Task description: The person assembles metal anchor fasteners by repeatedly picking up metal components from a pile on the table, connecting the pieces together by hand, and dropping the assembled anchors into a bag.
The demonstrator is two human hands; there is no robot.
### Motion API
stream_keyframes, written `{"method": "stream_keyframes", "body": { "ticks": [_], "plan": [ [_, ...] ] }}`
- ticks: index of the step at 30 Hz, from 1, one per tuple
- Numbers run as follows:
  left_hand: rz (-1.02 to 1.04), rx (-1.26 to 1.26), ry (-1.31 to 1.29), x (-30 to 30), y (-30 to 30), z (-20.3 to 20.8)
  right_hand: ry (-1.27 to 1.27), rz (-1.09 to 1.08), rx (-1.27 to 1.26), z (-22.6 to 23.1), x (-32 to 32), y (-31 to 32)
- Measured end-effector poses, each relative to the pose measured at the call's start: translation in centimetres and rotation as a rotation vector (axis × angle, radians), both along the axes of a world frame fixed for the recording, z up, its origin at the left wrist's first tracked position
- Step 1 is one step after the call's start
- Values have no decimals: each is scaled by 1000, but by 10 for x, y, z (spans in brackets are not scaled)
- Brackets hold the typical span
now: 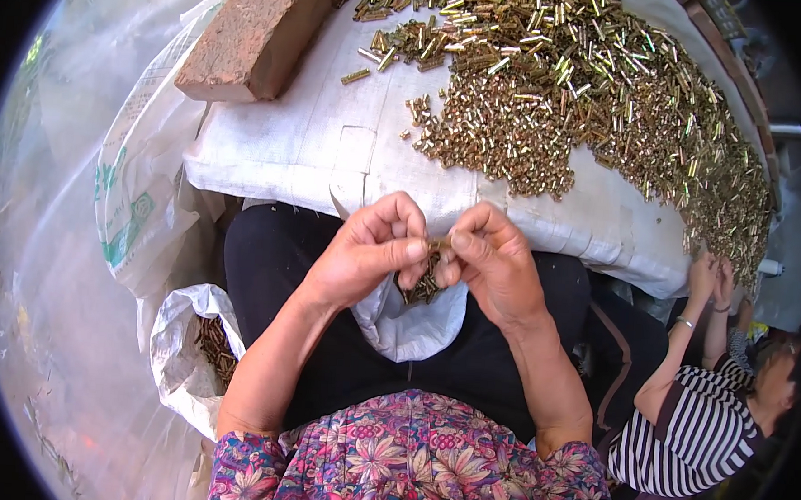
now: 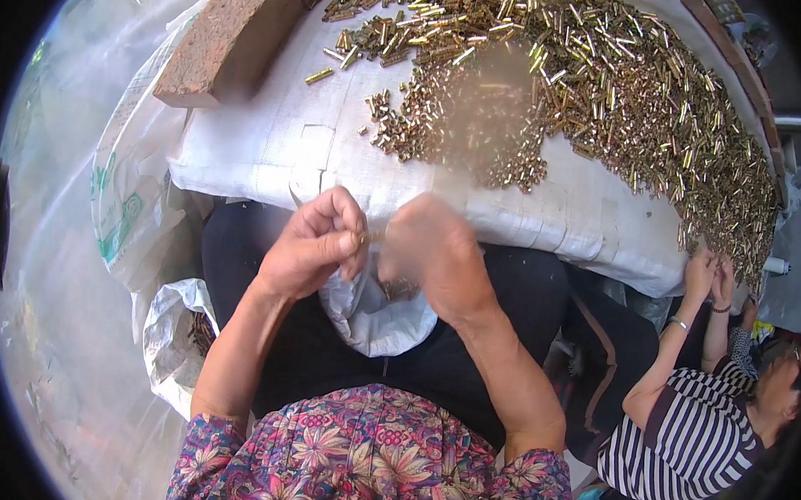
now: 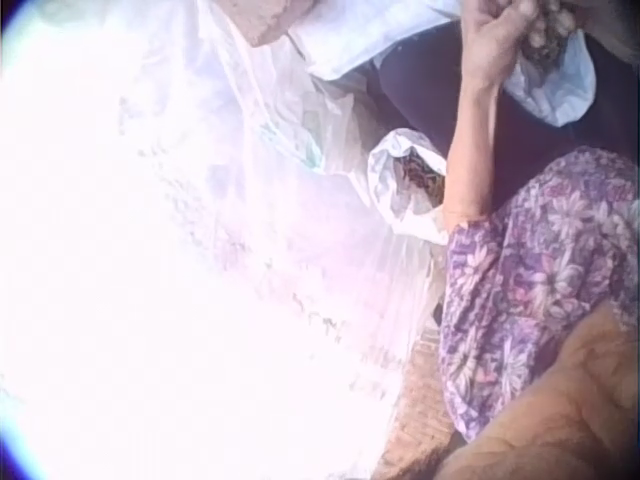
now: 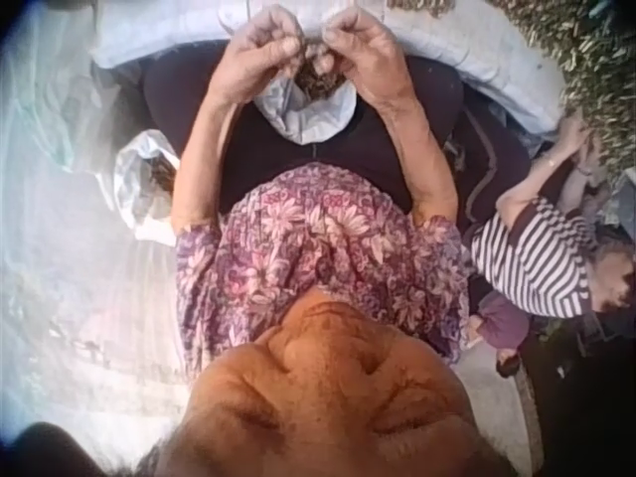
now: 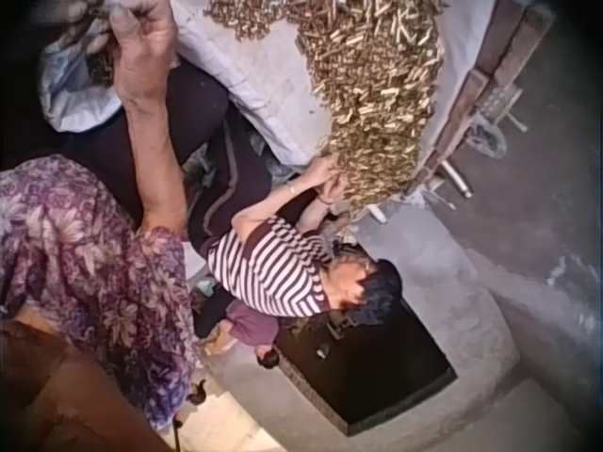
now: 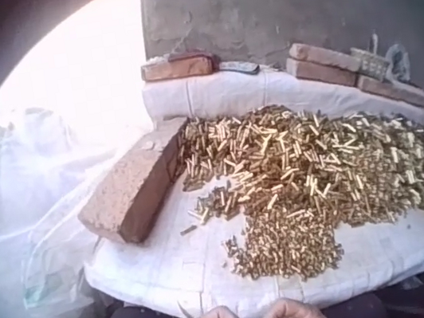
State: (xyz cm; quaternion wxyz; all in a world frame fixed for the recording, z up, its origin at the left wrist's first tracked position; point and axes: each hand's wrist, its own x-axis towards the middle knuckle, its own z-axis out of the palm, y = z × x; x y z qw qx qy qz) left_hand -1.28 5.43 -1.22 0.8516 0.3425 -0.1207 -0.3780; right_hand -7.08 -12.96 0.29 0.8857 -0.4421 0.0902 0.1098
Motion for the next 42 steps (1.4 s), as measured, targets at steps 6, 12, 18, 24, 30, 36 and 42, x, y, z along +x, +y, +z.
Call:
{"method": "stream_keyframes", "body": {
  "ticks": [6, 12, 18, 24, 30, 36, 42],
  "plan": [
    [-121, -118, 60, -11, -1, -4, 74, 87, 189, 10, -12, 5],
    [-238, 341, -229, 23, 34, 20, -32, 291, -373, 10, -3, -28],
    [206, 995, -858, 85, 18, 21, -260, -5, -1207, 15, 84, -64],
    [417, 1226, -1245, 122, -7, -2, -534, -118, -1867, 15, 193, -74],
    [314, 1301, -1306, 137, -16, -8, -500, 90, -2039, -4, 216, -79],
    [309, 1236, -1385, 145, -24, -11, -574, 58, -2042, -4, 199, -73],
    [263, 1292, -1386, 150, -26, -12, -436, -51, -1519, 5, 153, -65]
  ]
}}
